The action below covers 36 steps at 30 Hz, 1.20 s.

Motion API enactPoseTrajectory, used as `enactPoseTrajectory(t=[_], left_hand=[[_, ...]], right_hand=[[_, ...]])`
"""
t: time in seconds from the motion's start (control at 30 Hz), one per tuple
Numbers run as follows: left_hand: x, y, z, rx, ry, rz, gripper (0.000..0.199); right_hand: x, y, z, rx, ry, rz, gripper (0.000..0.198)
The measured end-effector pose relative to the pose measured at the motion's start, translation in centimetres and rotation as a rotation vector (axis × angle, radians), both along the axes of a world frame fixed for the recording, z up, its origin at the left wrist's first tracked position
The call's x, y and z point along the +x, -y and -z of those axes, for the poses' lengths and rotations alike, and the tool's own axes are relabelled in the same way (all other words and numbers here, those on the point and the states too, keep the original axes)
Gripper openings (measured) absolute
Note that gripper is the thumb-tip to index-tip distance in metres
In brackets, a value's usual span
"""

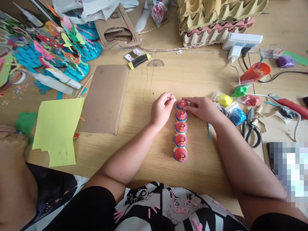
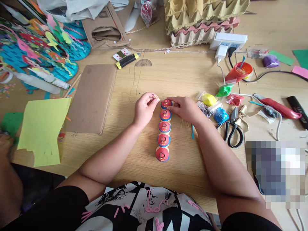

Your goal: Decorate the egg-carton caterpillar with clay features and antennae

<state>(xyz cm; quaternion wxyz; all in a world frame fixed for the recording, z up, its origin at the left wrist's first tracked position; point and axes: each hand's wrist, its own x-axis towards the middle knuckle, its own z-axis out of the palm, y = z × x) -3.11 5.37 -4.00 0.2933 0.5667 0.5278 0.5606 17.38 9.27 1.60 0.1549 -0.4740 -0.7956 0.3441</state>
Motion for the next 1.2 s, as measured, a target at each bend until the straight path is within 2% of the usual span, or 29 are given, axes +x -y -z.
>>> enactPoseTrajectory(t=[0.97, 1.2], left_hand=[[0.01, 0.08, -0.09, -0.015, -0.030, -0.018, 0.004], [0.08, 0.13, -0.21, -0.031, -0.013, -0.018, 0.004]], right_hand=[[-0.13, 0.07, 0.01, 0.016, 0.007, 0.017, 0.049], [0.43, -0.06, -0.76, -0.068, -0.040, 0.013, 0.059]])
